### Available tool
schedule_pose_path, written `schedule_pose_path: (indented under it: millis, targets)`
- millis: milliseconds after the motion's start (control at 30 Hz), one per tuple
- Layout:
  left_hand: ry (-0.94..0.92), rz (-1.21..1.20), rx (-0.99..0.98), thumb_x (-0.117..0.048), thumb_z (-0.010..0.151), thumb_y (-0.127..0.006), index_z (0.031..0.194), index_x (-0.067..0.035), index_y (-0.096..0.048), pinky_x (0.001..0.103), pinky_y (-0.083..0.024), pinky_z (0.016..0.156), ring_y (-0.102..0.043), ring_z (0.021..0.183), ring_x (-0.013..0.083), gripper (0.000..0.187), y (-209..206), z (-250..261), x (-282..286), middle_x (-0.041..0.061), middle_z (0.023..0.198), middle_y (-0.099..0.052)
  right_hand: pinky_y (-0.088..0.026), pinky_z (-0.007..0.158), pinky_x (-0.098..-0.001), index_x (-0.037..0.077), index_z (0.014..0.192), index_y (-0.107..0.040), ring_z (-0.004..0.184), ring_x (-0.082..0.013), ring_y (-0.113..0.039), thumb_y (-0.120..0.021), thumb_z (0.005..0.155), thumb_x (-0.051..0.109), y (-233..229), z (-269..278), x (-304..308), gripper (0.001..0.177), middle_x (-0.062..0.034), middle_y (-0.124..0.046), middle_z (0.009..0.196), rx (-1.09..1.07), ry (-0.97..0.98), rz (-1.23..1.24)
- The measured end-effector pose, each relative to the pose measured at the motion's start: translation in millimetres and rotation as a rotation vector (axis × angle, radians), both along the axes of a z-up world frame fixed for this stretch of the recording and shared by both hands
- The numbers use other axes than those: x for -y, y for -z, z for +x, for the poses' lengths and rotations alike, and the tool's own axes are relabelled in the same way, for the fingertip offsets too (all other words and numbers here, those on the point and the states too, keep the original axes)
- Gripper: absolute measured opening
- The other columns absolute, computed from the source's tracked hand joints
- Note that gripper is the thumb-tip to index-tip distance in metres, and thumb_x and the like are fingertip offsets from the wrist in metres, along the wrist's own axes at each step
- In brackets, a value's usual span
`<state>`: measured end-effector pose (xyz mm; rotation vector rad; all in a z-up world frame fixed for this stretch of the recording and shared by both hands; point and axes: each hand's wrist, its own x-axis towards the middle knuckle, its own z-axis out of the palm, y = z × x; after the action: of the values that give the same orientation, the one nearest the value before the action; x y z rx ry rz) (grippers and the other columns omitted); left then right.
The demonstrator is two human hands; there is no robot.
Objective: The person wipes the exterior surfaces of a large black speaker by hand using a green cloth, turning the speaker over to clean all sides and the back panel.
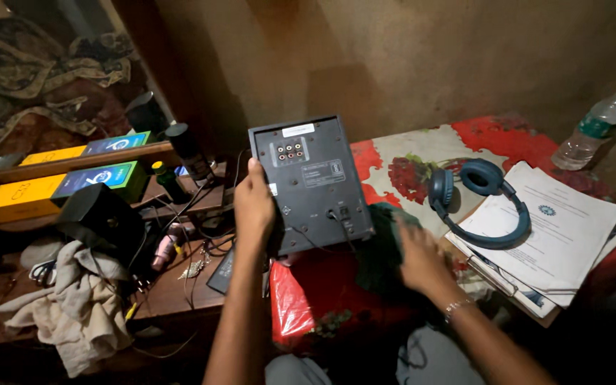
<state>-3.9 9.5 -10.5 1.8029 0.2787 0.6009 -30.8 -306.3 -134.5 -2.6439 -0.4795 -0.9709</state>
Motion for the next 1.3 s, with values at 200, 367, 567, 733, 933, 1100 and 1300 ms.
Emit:
schedule_pose_path:
  millis: [200,367,567,733,933,1100,1300]
  targets:
    - [-0.008,0.041,0.045,-0.056,0.103,-0.038,0.094,0.007,-0.070,0.040,-0.052,0.076,-0.068,0.074,0.0243,0.071,-4,0,4,0.017,0.078,-0.072,-0.050,0.102,-0.0476,0.002,0.135,-0.059,0.118,-0.0425,-0.064,-0.067,0.091,0.021,-5,38,15,0.048,-0.0263,-0.067,0.124,-0.319,0.111,0.331]
    - [-0.003,0.030,0.006,-0.055,0.105,-0.038,0.094,0.010,-0.070,0.042,-0.053,0.075,-0.067,0.075,0.0294,0.073,-4,3,4,0.021,0.077,-0.071,-0.036,0.133,-0.0461,-0.004,0.154,-0.041,0.149,-0.0350,-0.051,-0.057,0.120,0.018,-141,23,18,0.044,-0.0229,-0.050,0.159,0.257,-0.256,0.804]
    - [0.145,0.154,0.153,-0.049,0.101,-0.043,0.098,0.006,-0.070,0.039,-0.053,0.078,-0.070,0.079,0.0266,0.062,20,-21,1,0.017,0.082,-0.072,-0.050,0.111,-0.0392,0.013,0.140,-0.054,0.129,-0.0321,-0.062,-0.084,0.076,0.042,-219,-25,-62,0.076,-0.0210,-0.062,0.139,0.004,-0.616,0.198]
    - [0.329,0.341,0.381,-0.041,0.098,-0.050,0.103,0.003,-0.069,0.038,-0.054,0.080,-0.069,0.085,0.0252,0.048,80,-30,-28,0.014,0.090,-0.072,-0.051,0.104,-0.0417,0.005,0.137,-0.061,0.122,-0.0347,-0.067,-0.074,0.079,0.032,-199,-53,-116,0.065,-0.0225,-0.068,0.132,-0.487,-1.025,-0.006]
    - [0.339,0.443,0.558,-0.032,0.095,-0.058,0.109,0.000,-0.067,0.036,-0.055,0.082,-0.068,0.091,0.0234,0.035,124,43,-65,0.011,0.100,-0.071,-0.050,0.106,-0.0437,0.004,0.133,-0.062,0.124,-0.0380,-0.064,-0.067,0.085,0.027,-184,-9,-110,0.054,-0.0252,-0.068,0.131,-0.338,-0.752,0.135]
    - [0.153,0.102,0.385,-0.026,0.093,-0.063,0.112,-0.001,-0.067,0.036,-0.054,0.081,-0.067,0.092,0.0213,0.032,101,56,-47,0.009,0.101,-0.072,-0.048,0.107,-0.0453,0.002,0.130,-0.062,0.125,-0.0407,-0.062,-0.062,0.090,0.024,-161,73,-121,0.046,-0.0275,-0.067,0.130,-0.317,-0.397,0.413]
    - [0.180,-0.079,0.002,-0.045,0.095,-0.060,0.108,0.000,-0.075,0.038,-0.054,0.071,-0.066,0.074,0.0194,0.049,23,34,2,0.014,0.084,-0.077,-0.047,0.109,-0.0473,0.000,0.126,-0.063,0.127,-0.0440,-0.059,-0.056,0.096,0.020,-117,124,-80,0.037,-0.0303,-0.066,0.129,-0.267,-0.215,0.604]
